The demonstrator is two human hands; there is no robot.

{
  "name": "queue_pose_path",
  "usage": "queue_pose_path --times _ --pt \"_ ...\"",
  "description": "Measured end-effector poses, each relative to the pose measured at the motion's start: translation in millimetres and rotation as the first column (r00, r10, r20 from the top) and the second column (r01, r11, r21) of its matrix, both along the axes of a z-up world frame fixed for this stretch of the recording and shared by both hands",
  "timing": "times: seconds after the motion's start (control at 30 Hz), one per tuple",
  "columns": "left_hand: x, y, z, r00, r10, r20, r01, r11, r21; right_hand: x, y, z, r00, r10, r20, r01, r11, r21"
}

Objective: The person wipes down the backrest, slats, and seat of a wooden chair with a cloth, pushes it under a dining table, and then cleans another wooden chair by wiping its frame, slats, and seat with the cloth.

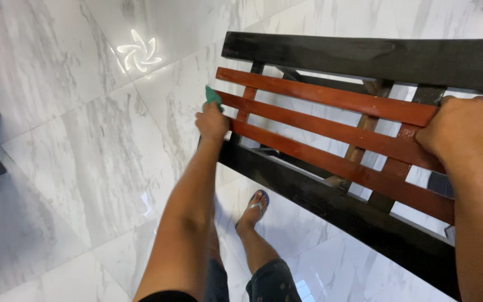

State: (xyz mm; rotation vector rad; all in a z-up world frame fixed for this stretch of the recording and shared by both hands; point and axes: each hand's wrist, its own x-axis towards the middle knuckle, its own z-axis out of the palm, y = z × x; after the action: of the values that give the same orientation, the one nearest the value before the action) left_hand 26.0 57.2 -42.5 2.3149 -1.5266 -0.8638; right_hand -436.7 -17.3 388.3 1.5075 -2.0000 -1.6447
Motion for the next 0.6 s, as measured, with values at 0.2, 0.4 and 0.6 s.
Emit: queue_pose_path --times 0.2,0.4,0.6 --pt "-83.6 56.9 102.1 0.991 -0.131 -0.04 0.115 0.957 -0.267 -16.4 8.1 -5.0 0.996 0.084 -0.013 -0.084 0.996 -0.023" --pt "-74.7 42.9 106.7 0.992 -0.118 -0.047 0.098 0.946 -0.31 16.1 11.1 12.2 0.997 0.058 -0.041 -0.059 0.998 -0.001" --pt "-105.5 53.2 166.8 0.989 -0.058 -0.135 0.022 0.968 -0.25 24.8 2.8 13.2 0.999 0.03 0.043 -0.028 0.998 -0.048"
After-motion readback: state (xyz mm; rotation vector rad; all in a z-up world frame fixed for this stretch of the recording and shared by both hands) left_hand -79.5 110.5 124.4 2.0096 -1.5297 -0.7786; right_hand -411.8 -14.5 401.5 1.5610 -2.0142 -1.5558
